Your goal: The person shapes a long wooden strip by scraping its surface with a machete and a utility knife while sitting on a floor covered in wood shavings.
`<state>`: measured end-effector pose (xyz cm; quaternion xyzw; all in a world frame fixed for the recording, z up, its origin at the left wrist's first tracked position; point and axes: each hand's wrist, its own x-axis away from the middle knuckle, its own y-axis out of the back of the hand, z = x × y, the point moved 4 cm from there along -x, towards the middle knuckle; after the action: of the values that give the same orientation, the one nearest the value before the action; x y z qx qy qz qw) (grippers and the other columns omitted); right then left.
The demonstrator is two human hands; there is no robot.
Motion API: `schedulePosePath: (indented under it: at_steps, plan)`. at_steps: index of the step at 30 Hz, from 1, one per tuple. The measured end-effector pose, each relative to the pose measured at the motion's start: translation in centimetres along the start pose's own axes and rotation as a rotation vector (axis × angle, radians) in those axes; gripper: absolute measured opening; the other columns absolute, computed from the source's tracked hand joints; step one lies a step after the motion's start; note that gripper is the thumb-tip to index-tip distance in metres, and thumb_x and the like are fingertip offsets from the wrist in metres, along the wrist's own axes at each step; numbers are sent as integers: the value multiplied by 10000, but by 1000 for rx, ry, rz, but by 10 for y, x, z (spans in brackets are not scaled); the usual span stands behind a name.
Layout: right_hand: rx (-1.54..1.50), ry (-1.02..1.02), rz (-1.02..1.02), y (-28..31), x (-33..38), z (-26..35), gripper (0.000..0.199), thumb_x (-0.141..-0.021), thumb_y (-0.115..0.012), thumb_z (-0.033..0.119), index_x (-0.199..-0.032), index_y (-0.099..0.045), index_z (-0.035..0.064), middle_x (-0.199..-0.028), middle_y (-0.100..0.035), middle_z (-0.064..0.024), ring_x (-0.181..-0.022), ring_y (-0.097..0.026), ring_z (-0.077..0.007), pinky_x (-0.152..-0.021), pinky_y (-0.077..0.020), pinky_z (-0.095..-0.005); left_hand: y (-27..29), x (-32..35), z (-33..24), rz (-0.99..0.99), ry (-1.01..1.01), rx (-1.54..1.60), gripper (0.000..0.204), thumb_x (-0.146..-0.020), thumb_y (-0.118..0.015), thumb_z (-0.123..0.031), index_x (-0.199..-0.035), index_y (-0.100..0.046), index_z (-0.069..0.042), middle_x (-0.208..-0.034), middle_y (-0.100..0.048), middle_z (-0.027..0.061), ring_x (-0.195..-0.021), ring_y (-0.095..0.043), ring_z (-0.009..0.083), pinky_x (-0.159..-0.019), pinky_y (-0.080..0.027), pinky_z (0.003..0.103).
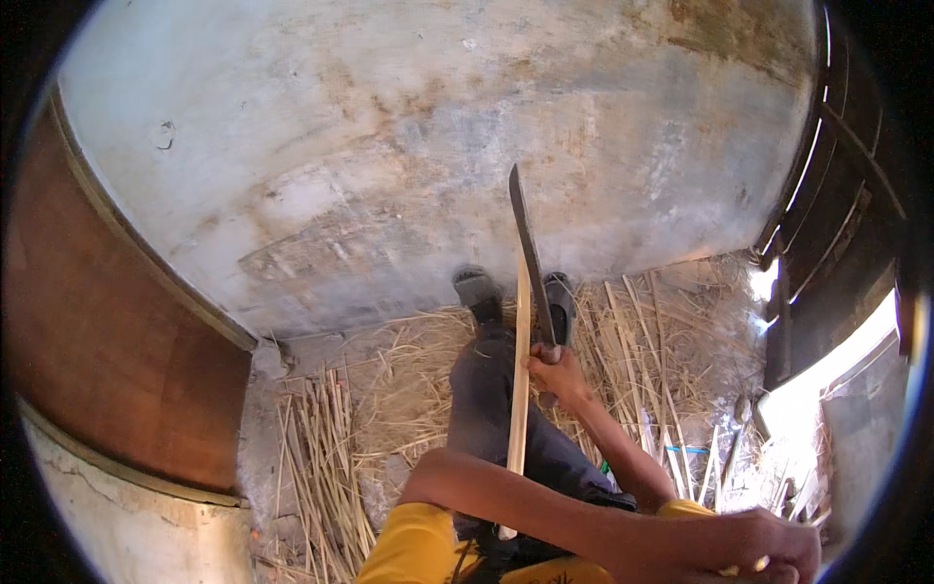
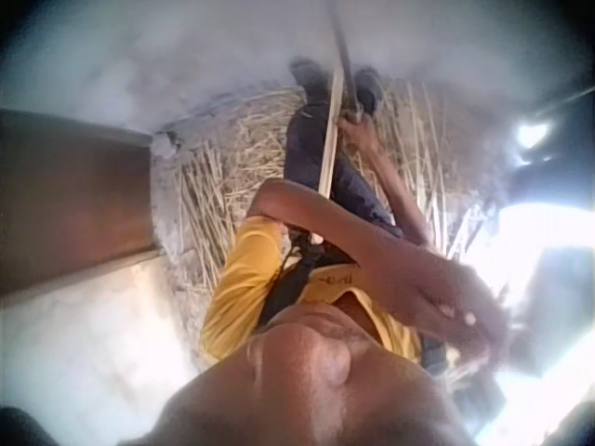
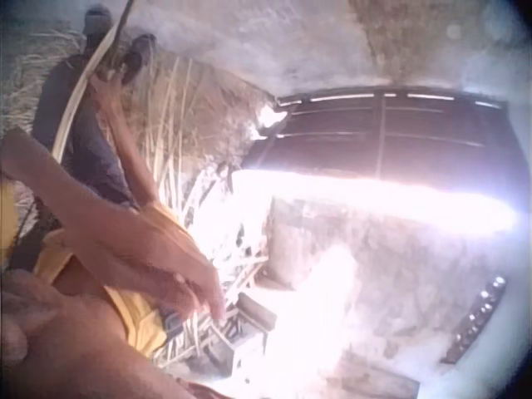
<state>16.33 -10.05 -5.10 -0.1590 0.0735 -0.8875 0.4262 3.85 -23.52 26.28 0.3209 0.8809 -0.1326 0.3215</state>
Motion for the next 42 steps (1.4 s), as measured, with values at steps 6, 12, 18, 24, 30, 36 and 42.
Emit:
schedulePosePath:
  at_steps: [6,12,18,24,30,36,42]
  plan:
    - [48,-11,-4,5,9,5,188,-888,-784,103,-927,-604,67,-673,-510,37,-518,-436,-63,-455,-323,-269,3,2,6,41,3,-10,268,-1054,-553,-253,-1186,-624,-30,-1081,-664,132,-981,-644,256,-889,-490,390]
    - [70,67,25,4,11,5,181,-892,-776,99,-925,-601,73,-680,-508,40,-526,-432,-57,-460,-324,-268,-1,6,6,45,22,-41,244,-1031,-585,-235,-1167,-631,-37,-1054,-656,133,-965,-645,263,-870,-493,387]
    - [89,82,42,10,8,-1,174,-900,-767,109,-909,-594,88,-672,-486,50,-535,-424,-52,-458,-327,-272,2,5,9,57,28,-61,223,-1009,-617,-217,-1148,-638,-43,-1026,-648,134,-948,-645,270,-851,-496,384]
    - [211,180,45,8,9,11,177,-898,-765,136,-872,-595,93,-652,-470,65,-525,-406,-52,-458,-326,-271,0,5,14,83,36,-98,207,-986,-650,-198,-1130,-645,-50,-998,-641,135,-931,-646,276,-832,-498,381]
    - [287,252,63,7,5,12,210,-889,-781,173,-844,-596,85,-660,-509,57,-536,-435,-60,-477,-349,-276,3,17,25,163,63,-240,195,-963,-682,-180,-1111,-651,-56,-971,-633,137,-914,-647,283,-813,-501,377]
    - [231,186,-12,29,2,19,347,-851,-835,287,-928,-652,3,-829,-678,-17,-786,-587,-82,-898,-488,-290,72,101,8,-680,333,-972,265,-894,-758,-181,-1082,-621,-55,-957,-609,107,-881,-637,257,-782,-508,371]
    - [176,163,-13,16,3,42,396,-847,-853,313,-994,-663,-2,-872,-682,-20,-833,-594,-80,-827,-515,-315,101,251,61,-1311,637,-660,397,-976,-654,-101,-1325,-471,-53,-1113,-603,49,-996,-596,151,-817,-480,293]
